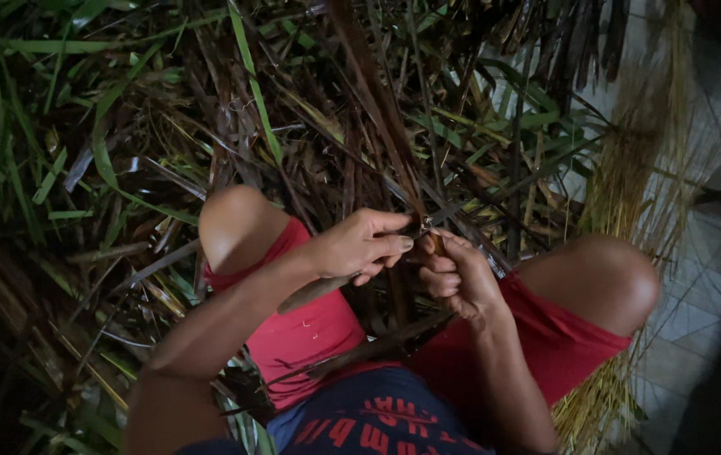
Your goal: The person sits on the floor and uses a knife to strip and split long plant stems into thin strips. They repeatedly pull strips from the stems and place them aside.
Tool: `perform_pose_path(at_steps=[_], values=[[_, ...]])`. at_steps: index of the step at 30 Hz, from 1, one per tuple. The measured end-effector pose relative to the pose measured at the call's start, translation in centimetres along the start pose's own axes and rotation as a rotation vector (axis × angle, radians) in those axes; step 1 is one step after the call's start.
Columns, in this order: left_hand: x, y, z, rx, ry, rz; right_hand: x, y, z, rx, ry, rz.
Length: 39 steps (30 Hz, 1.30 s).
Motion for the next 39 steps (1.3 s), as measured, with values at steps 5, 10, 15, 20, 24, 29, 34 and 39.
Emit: perform_pose_path(at_steps=[5, 10, 15, 20, 24, 29, 34, 39], values=[[0.0, -0.5, 0.1, 0.014, -0.095, 0.104, 0.1, -0.2, -0.6, 0.056, -0.039, 0.059], [-4.6, -3.6, 0.2, 0.102, -0.348, 0.180, 0.0, -1.2, -2.2, 0.083, -0.075, 0.013], [-12.4, -6.5, -0.3, 0.217, -0.611, 0.078, -1.1, -2.4, -3.3, 0.114, -0.027, 0.023], [-7.9, -1.8, 1.9, 0.348, -0.361, -0.127, 0.0, -0.4, -0.9, -0.065, 0.018, -0.086], [-4.1, -1.0, 0.6, 0.296, -0.281, -0.245, -0.7, 0.4, 0.2, -0.225, -0.127, -0.267], [-0.2, 0.6, -0.2, 0.090, -0.131, -0.142, -1.2, 1.2, 0.3, -0.320, -0.222, -0.270], [-0.5, 2.5, 1.1, 0.105, -0.079, -0.190, -0.8, 1.6, -0.2, -0.352, -0.268, -0.279], [0.2, 2.7, 0.5, 0.123, -0.090, -0.216, -1.6, 1.7, 0.0, -0.414, -0.270, -0.296]])
Point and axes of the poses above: each hand's wrist, its own z-axis towards the middle knuckle, its own x-axis out of the palm, y = z × x, the point moved 8 cm from there along z, towards the middle knuckle, and after that the axes turned 4 degrees about -z, right-handed, at the moved point
